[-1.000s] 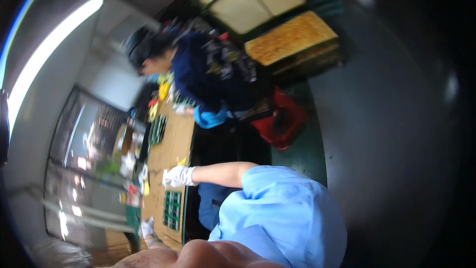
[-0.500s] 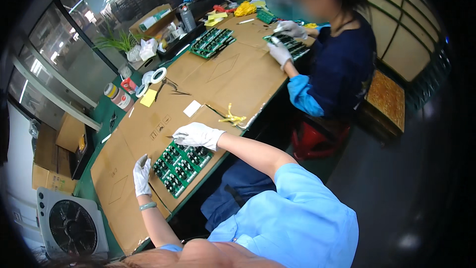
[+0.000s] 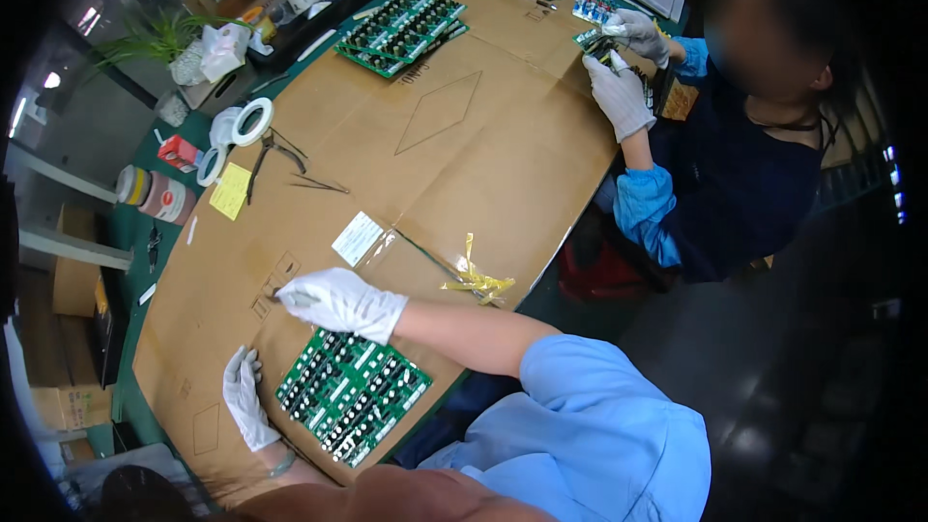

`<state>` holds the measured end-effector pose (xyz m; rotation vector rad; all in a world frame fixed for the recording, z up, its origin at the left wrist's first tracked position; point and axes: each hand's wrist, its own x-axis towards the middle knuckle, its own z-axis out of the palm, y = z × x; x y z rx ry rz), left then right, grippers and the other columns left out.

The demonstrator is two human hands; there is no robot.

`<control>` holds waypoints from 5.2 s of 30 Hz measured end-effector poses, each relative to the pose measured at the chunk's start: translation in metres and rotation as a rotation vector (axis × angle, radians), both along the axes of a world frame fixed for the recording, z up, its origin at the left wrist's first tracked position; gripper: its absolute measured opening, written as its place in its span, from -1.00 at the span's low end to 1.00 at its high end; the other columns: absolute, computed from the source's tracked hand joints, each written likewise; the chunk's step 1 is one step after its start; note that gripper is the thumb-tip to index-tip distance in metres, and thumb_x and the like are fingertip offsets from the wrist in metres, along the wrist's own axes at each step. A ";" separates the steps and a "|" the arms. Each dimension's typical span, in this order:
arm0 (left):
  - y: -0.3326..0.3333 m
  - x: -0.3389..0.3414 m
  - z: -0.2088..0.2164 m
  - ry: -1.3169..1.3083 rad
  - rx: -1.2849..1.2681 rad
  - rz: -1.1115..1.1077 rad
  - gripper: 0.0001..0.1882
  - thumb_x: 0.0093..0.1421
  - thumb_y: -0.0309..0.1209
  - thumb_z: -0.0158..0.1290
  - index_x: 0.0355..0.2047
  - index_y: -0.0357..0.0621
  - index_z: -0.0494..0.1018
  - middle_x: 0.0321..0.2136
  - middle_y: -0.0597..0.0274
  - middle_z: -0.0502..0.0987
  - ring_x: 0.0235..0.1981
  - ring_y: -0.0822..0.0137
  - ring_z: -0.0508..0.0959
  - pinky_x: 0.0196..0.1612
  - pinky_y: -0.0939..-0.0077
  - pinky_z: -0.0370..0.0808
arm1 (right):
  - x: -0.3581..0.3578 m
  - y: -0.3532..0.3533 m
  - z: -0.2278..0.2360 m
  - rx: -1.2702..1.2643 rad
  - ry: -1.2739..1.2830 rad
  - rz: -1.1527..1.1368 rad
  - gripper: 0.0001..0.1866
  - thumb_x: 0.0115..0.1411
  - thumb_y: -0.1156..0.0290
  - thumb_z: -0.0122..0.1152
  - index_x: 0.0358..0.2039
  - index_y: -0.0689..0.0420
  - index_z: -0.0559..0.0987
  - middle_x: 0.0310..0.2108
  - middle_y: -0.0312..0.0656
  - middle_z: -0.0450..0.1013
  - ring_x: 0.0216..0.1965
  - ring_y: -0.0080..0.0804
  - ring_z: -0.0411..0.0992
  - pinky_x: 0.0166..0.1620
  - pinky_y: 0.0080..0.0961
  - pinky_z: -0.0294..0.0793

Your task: The person uses a small white card to wipe the surface of a green circuit board. They repeatedly rub the card across the components and the board's surface, flipping the board over to clean both sides. The person continues this wiping action throughout the clip.

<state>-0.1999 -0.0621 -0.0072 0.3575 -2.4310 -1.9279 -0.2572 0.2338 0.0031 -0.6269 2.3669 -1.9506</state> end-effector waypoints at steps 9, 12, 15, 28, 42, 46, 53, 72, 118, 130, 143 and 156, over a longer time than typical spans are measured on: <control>0.003 0.000 -0.003 -0.029 -0.075 0.035 -0.63 0.26 -0.41 0.08 0.03 -0.33 0.41 -0.17 0.15 0.58 -0.27 0.54 0.49 -0.19 0.71 0.43 | 0.010 0.008 -0.017 0.128 0.168 -0.033 -0.64 0.07 0.34 0.21 -0.07 0.03 0.52 -0.23 -0.16 0.53 -0.22 -0.14 0.51 -0.20 -0.29 0.51; -0.002 0.001 -0.004 -0.012 -0.079 0.036 -0.64 0.26 -0.42 0.08 0.02 -0.32 0.42 -0.17 0.14 0.59 -0.27 0.53 0.50 -0.20 0.71 0.43 | 0.005 0.005 -0.016 0.135 0.187 -0.041 -0.66 0.07 0.32 0.20 -0.09 0.02 0.53 -0.23 -0.17 0.54 -0.22 -0.15 0.51 -0.20 -0.28 0.51; -0.003 0.000 -0.003 0.006 -0.040 0.034 -0.66 0.26 -0.43 0.08 0.02 -0.31 0.42 -0.18 0.15 0.59 -0.28 0.53 0.51 -0.22 0.72 0.44 | 0.003 0.006 -0.011 0.157 0.184 -0.060 -0.72 0.11 0.29 0.18 -0.14 0.00 0.56 -0.25 -0.17 0.54 -0.23 -0.14 0.51 -0.22 -0.26 0.50; 0.004 0.000 0.000 -0.021 -0.064 0.049 -0.65 0.26 -0.44 0.08 0.03 -0.31 0.41 -0.17 0.15 0.58 -0.27 0.52 0.52 -0.19 0.71 0.45 | -0.011 0.003 -0.020 0.095 0.037 0.007 -0.72 0.19 0.19 0.16 -0.20 0.10 0.58 -0.35 -0.09 0.54 -0.28 -0.13 0.52 -0.19 -0.32 0.50; -0.013 0.004 0.011 -0.050 0.046 -0.078 -0.57 0.27 -0.28 0.08 0.04 -0.33 0.41 -0.11 0.17 0.58 -0.21 0.52 0.51 -0.12 0.65 0.46 | -0.005 -0.002 -0.005 0.087 -0.329 0.062 -0.65 0.26 0.42 0.17 0.05 0.20 0.49 -0.29 -0.28 0.46 -0.27 -0.65 0.37 -0.16 -0.67 0.39; -0.011 -0.003 0.006 -0.038 0.085 -0.100 -0.61 0.27 -0.33 0.07 0.03 -0.31 0.42 -0.11 0.16 0.58 -0.20 0.51 0.51 -0.13 0.63 0.46 | -0.005 -0.005 -0.008 0.118 -0.049 0.021 -0.63 0.33 0.33 0.05 0.10 0.19 0.45 -0.27 -0.26 0.45 -0.26 -0.59 0.37 -0.14 -0.59 0.38; -0.011 -0.005 0.012 -0.069 0.119 -0.093 -0.61 0.27 -0.36 0.07 0.05 -0.31 0.41 -0.12 0.13 0.57 -0.23 0.51 0.49 -0.14 0.64 0.44 | -0.007 -0.007 0.025 0.556 0.482 0.075 -0.69 0.14 0.47 0.15 -0.08 0.13 0.61 -0.40 -0.16 0.49 -0.32 -0.28 0.46 -0.21 -0.45 0.45; -0.010 -0.006 0.010 -0.090 -0.025 -0.086 -0.66 0.25 -0.39 0.08 0.01 -0.23 0.46 -0.17 0.17 0.61 -0.17 0.48 0.55 -0.15 0.64 0.47 | 0.012 -0.010 0.026 0.879 0.723 0.332 -0.50 -0.07 0.41 0.19 -0.02 -0.04 0.60 -0.39 -0.38 0.40 -0.35 -0.43 0.39 -0.33 -0.47 0.35; -0.011 -0.002 0.006 -0.035 0.077 -0.110 -0.64 0.28 -0.37 0.05 0.04 -0.28 0.41 -0.13 0.13 0.57 -0.11 0.45 0.53 -0.09 0.64 0.45 | 0.028 -0.012 0.045 1.107 0.930 0.406 -0.39 -0.06 0.36 0.15 0.11 0.14 0.47 -0.34 -0.34 0.40 -0.38 -0.51 0.40 -0.50 -0.58 0.31; -0.013 -0.003 -0.002 0.068 0.004 -0.144 -0.65 0.26 -0.45 0.05 0.03 -0.31 0.41 -0.13 0.14 0.57 -0.14 0.45 0.54 -0.07 0.64 0.47 | 0.029 -0.009 0.036 1.065 1.006 0.346 -0.37 -0.08 0.39 0.14 0.12 0.14 0.47 -0.31 -0.31 0.45 -0.37 -0.51 0.42 -0.50 -0.59 0.33; 0.011 0.003 0.018 0.407 -0.396 -0.342 -0.78 0.02 -0.32 0.17 -0.36 -0.19 0.61 -0.36 0.10 0.61 -0.33 0.08 0.56 -0.16 0.33 0.45 | 0.005 -0.035 0.016 0.622 0.404 0.298 -0.75 -0.09 0.25 0.40 -0.41 0.07 0.61 -0.46 -0.20 0.47 -0.40 -0.19 0.47 -0.36 -0.33 0.45; 0.047 0.007 0.028 0.272 -0.592 -0.378 -0.66 -0.13 -0.27 0.32 -0.41 -0.27 0.61 -0.38 0.02 0.62 -0.32 0.05 0.58 -0.18 0.32 0.49 | -0.002 -0.038 0.016 0.746 0.205 0.379 -0.67 0.01 0.09 0.28 -0.53 0.12 0.55 -0.48 -0.09 0.46 -0.38 -0.03 0.44 -0.35 -0.19 0.40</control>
